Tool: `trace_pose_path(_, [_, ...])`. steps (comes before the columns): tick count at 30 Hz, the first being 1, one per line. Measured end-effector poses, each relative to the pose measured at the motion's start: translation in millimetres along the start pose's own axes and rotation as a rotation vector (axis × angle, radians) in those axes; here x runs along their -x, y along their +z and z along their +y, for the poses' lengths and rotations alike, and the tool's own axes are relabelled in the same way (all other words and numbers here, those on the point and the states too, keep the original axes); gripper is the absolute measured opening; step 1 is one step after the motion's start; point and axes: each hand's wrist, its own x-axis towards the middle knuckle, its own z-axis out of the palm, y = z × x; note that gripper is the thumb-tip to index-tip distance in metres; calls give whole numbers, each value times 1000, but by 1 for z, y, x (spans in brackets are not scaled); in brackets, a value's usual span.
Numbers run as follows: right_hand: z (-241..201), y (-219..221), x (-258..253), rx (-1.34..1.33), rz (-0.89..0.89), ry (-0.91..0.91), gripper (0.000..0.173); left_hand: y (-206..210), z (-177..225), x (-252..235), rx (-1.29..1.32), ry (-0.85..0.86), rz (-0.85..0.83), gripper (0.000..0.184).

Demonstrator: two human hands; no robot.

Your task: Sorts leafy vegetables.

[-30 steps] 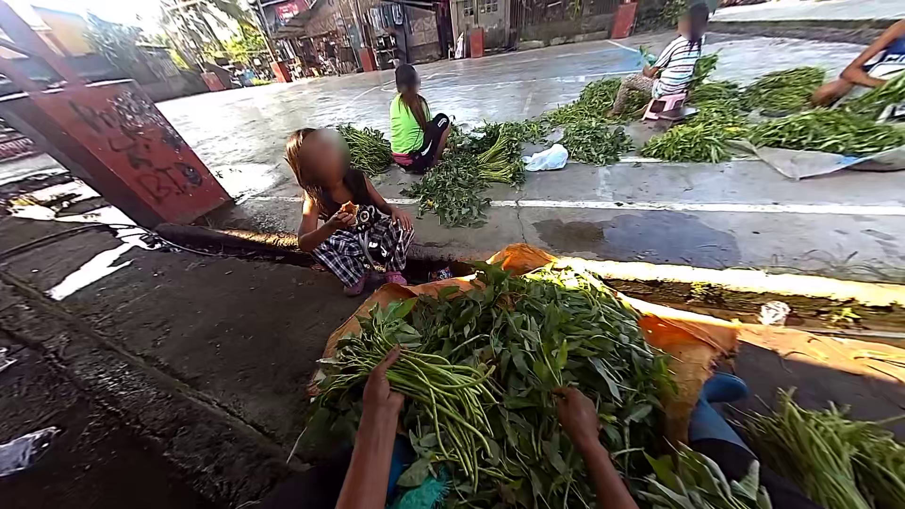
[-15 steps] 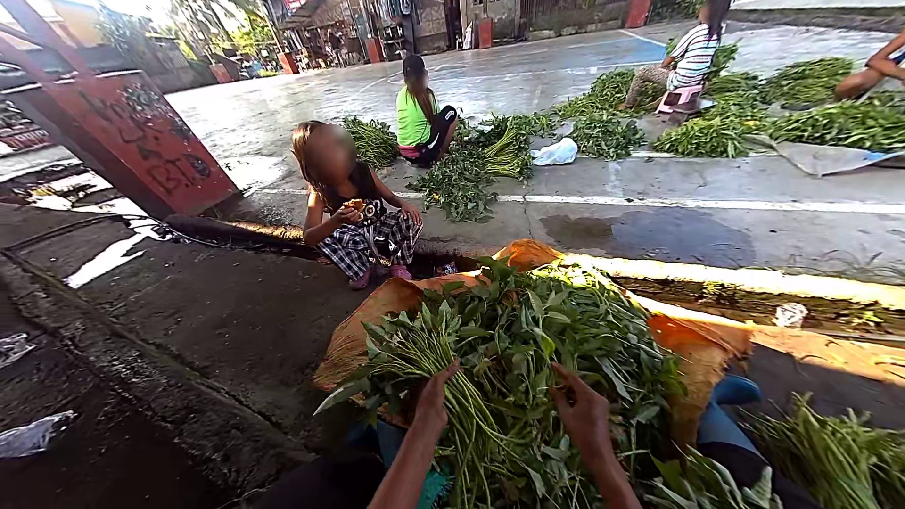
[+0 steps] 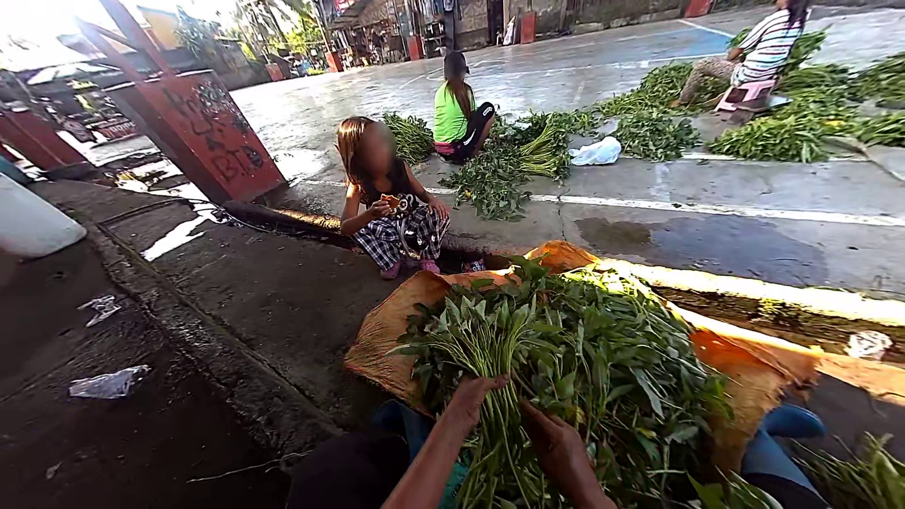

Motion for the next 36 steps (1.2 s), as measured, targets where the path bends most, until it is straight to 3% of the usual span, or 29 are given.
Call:
trace_pose_path(2, [5, 3, -5, -59, 18, -51, 37, 2, -1, 0, -22, 43, -34, 54])
trace_pose_path(6, [-8, 7, -34, -445, -17, 147, 59, 11, -7, 7, -139, 151, -19, 72])
trace_pose_path(10, [-32, 12, -61, -669, 217, 292, 50, 16, -18, 9, -272, 253, 47, 83])
trace_pose_path(14, [-33, 22, -68, -730, 384, 312, 43, 19, -19, 8, -174, 282, 72, 81])
trace_pose_path(16, [-25, 25, -61, -535, 304, 298, 42, 20, -15, 7, -85, 282, 96, 71])
trace_pose_path(19, [-9, 29, -30, 12, 6, 358, 36, 12, 0, 4, -33, 304, 165, 53])
trace_pose_path(22, [16, 23, -14, 215, -222, 467, 42, -5, 17, -1, -85, 334, 126, 55])
trace_pose_path(24, [14, 9, -15, 188, -148, 399, 52, -11, 24, 2, -113, 322, 67, 56])
trace_pose_path(27, [-6, -7, -36, 35, 114, 81, 45, -11, 26, 8, -160, 300, -31, 55])
trace_pose_path(31, [-22, -4, -53, -181, 47, -72, 47, -10, 24, 14, -175, 203, -135, 62])
trace_pose_path(36, [8, 14, -17, -20, 196, -76, 33, -18, 34, 6, -119, 279, 40, 57])
